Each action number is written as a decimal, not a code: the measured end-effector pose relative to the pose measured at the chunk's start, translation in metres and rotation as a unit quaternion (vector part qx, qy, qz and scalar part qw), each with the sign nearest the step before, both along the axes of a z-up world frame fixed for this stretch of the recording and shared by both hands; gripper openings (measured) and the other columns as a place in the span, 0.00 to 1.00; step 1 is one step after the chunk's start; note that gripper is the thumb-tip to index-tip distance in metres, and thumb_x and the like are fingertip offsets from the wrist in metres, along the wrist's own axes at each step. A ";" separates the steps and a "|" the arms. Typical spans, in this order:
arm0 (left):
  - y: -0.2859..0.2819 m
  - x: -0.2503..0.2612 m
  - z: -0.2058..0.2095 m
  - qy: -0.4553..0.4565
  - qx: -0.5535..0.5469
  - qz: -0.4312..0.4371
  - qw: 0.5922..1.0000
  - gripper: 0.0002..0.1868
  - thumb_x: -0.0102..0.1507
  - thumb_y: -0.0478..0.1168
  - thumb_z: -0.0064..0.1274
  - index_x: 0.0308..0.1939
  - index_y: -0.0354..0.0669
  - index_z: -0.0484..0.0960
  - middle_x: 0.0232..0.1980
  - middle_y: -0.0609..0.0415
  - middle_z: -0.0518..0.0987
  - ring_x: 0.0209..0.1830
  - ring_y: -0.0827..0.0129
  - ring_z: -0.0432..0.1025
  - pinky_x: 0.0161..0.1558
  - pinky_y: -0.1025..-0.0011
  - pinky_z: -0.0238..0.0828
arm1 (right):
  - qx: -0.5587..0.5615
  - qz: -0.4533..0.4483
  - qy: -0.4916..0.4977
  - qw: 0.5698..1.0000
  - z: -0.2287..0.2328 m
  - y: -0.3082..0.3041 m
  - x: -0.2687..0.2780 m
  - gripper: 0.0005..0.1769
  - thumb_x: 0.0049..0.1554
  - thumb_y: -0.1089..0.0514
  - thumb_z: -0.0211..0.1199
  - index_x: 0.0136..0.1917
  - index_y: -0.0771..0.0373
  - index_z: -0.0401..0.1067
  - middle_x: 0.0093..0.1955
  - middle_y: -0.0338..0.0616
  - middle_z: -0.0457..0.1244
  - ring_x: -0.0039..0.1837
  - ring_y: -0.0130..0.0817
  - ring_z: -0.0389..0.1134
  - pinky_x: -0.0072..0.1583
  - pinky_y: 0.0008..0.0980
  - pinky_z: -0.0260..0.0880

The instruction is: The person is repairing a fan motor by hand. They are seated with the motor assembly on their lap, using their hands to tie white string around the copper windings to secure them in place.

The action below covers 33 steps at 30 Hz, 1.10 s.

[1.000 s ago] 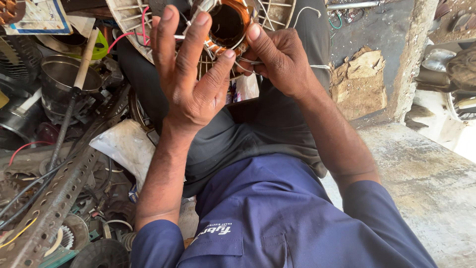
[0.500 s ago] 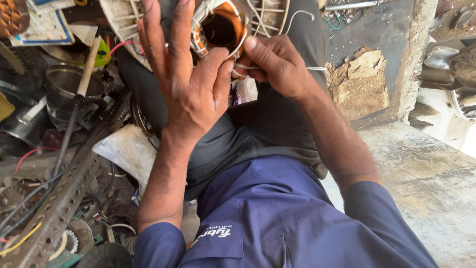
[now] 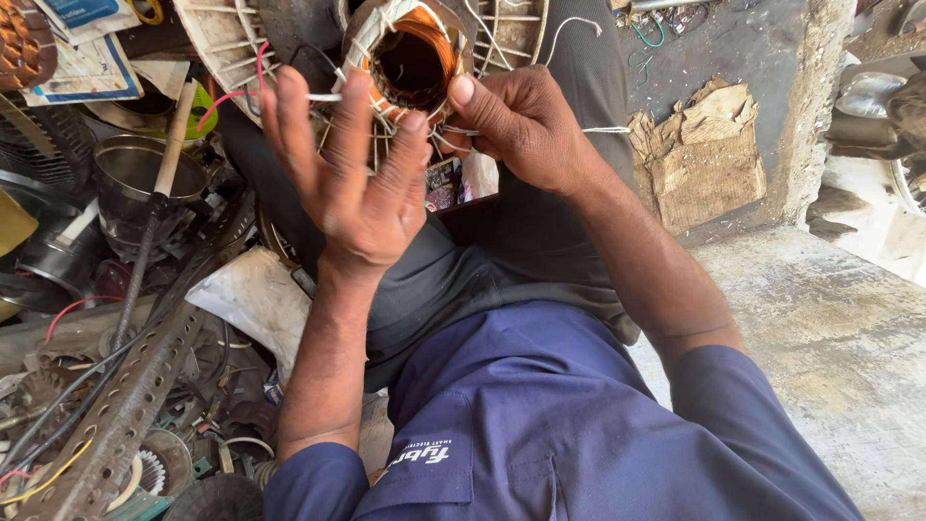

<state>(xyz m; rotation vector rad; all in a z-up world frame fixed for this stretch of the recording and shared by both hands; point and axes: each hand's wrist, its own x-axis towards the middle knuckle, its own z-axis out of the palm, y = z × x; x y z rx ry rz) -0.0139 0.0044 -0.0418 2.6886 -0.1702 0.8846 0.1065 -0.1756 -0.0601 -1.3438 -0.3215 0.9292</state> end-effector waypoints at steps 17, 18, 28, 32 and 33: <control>0.019 0.000 -0.005 -0.010 -0.006 -0.028 1.000 0.12 0.73 0.40 0.62 0.61 0.53 0.87 0.82 0.48 0.57 0.86 0.47 0.46 0.82 0.48 0.49 | 0.041 -0.002 -0.041 0.998 -0.003 0.002 -0.001 0.31 0.71 0.40 0.56 0.38 0.67 0.71 0.35 0.39 0.62 0.38 0.22 0.60 0.41 0.25 0.59; 0.021 0.000 -0.006 -0.007 0.015 -0.028 0.999 0.13 0.73 0.41 0.62 0.61 0.53 0.87 0.82 0.49 0.57 0.86 0.47 0.46 0.82 0.48 0.47 | 0.041 -0.004 -0.040 0.998 -0.004 0.003 -0.001 0.31 0.71 0.40 0.56 0.38 0.67 0.71 0.35 0.39 0.63 0.38 0.22 0.61 0.41 0.26 0.61; 0.026 -0.009 0.000 0.031 -0.010 -0.027 0.999 0.23 0.69 0.47 0.65 0.67 0.51 0.80 0.77 0.40 0.58 0.80 0.38 0.48 0.79 0.38 0.47 | 0.026 -0.024 -0.029 0.999 -0.004 0.004 -0.005 0.28 0.71 0.42 0.56 0.46 0.71 0.76 0.38 0.42 0.67 0.41 0.22 0.66 0.43 0.24 0.66; 0.024 -0.010 -0.008 0.047 0.002 -0.029 0.998 0.22 0.71 0.45 0.64 0.69 0.53 0.79 0.79 0.44 0.58 0.81 0.41 0.48 0.80 0.40 0.48 | 0.012 -0.032 -0.017 0.999 -0.005 0.003 -0.005 0.28 0.69 0.42 0.56 0.47 0.71 0.77 0.39 0.42 0.68 0.41 0.22 0.68 0.43 0.24 0.69; 0.022 -0.011 -0.010 0.032 -0.013 -0.028 0.999 0.23 0.70 0.47 0.64 0.68 0.52 0.79 0.79 0.42 0.56 0.80 0.41 0.47 0.79 0.39 0.48 | 0.008 -0.034 -0.016 0.999 -0.005 0.003 -0.006 0.28 0.70 0.42 0.56 0.45 0.71 0.76 0.38 0.42 0.67 0.41 0.23 0.67 0.42 0.24 0.67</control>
